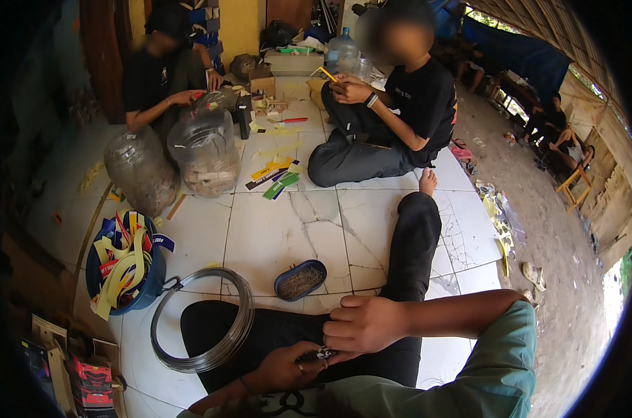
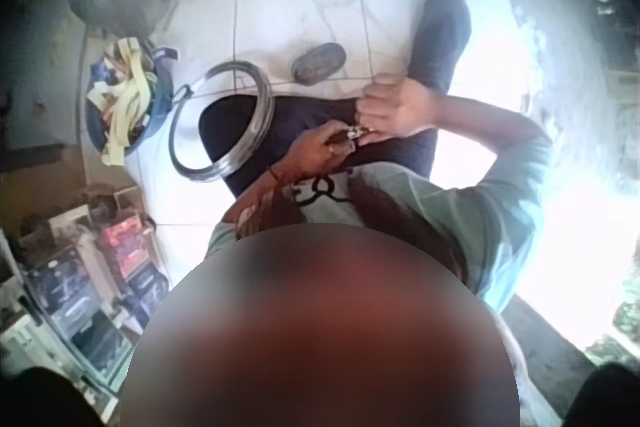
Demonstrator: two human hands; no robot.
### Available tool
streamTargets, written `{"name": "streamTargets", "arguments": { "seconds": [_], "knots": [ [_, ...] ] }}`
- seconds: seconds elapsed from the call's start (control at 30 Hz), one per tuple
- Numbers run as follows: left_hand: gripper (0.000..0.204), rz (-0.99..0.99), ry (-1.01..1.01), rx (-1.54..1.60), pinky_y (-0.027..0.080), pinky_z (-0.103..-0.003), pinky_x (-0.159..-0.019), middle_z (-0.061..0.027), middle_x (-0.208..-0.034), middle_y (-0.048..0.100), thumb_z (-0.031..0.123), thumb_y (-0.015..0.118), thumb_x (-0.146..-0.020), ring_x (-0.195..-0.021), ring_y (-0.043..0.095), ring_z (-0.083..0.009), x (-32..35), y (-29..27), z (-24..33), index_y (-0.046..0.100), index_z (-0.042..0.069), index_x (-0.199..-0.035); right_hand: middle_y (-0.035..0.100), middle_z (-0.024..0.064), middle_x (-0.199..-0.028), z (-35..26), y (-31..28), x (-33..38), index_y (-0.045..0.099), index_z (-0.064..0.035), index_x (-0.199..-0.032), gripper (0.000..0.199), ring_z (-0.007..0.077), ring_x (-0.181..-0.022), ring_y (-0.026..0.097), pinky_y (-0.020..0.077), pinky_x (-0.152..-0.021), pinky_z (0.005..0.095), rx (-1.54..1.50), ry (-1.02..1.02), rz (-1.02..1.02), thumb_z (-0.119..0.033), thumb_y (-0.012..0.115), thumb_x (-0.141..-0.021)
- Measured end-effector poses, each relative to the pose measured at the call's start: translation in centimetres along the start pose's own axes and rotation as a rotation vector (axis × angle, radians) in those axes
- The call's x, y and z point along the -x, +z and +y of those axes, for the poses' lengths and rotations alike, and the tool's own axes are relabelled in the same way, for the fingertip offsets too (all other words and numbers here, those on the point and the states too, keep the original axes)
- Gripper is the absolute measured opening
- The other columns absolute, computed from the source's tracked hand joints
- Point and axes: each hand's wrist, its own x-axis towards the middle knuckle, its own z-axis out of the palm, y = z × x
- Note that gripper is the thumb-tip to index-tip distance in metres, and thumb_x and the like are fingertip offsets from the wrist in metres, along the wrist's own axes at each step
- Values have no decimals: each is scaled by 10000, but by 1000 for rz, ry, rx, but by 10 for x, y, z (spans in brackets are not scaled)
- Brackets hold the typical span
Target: The person sits on the floor and repeatedly cuts short lengths of metal wire from a coil using pliers. The person holds the wire with one hand and uses the pliers with the other to snip the wire, then places the cut pieces into a small blue container.
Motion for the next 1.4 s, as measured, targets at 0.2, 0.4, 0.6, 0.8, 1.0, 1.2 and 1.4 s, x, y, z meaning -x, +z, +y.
{"name": "streamTargets", "arguments": {
  "seconds": [0.2, 0.4, 0.6, 0.8, 1.0, 1.2, 1.4],
  "knots": [
    [352, -93, -119, 77, 473, -352, -630, -134, -851, 603, 309, 574, -825, -766, 609, -277, 3, -3, 3, 503, 99, -1098, 417, 11, -674, 5, -1, -10, 475, -95, -697, 286, 146, -597, 478, 374, -532, 269, -183, -102, -58, -340, 609, -761],
    [364, -146, -341, 127, 477, -369, -680, -146, -928, 601, 317, 563, -827, -835, 601, -322, 3, -6, 14, 484, 130, -1129, 437, 24, -671, 2, 4, -9, 483, -92, -682, 289, 163, -593, 495, 383, -497, 308, -288, -6, -86, -330, 639, -735],
    [309, -6, -105, 106, 472, -388, -674, -136, -912, 591, 238, 588, -805, -822, 589, -331, 7, 2, 5, 494, 113, -1072, 438, 54, -647, -11, 8, 1, 488, -76, -698, 306, 219, -603, 499, 381, -508, 343, -387, 241, -191, -319, 672, -720],
    [211, -22, -68, 35, 484, -345, -664, -104, -952, 553, 157, 612, -787, -789, 593, -279, 0, 3, 6, 557, 58, -965, 529, 115, -884, 9, 41, 27, 506, -6, -987, 442, 228, -825, 523, 414, -726, 333, -1141, 728, -168, -432, 459, -881],
    [157, -49, 62, -103, 490, -310, -717, -105, -1096, 508, 151, 591, -796, -832, 593, -242, -4, 17, -2, 610, 49, -914, 499, 141, -1132, 8, 85, 29, 396, -23, -1216, 507, 229, -1031, 491, 403, -847, 323, -1442, 613, -946, -259, 608, -821],
    [222, -83, -37, 30, 480, -353, -726, -136, -1080, 520, 155, 558, -811, -837, 592, -275, -6, 18, 2, 587, 20, -984, 525, 112, -1099, 20, 106, 17, 395, -2, -1214, 519, 179, -1028, 473, 399, -852, 320, -1652, 344, -1104, -116, 637, -770],
    [193, -35, 62, -2, 480, -349, -725, -149, -1064, 524, 140, 560, -806, -865, 581, -286, -3, 9, -3, 616, -4, -921, 517, 97, -1107, 40, 119, 19, 433, -20, -1191, 424, 179, -1004, 494, 409, -849, 300, -1506, 920, -744, -299, 494, -878]
  ]
}}
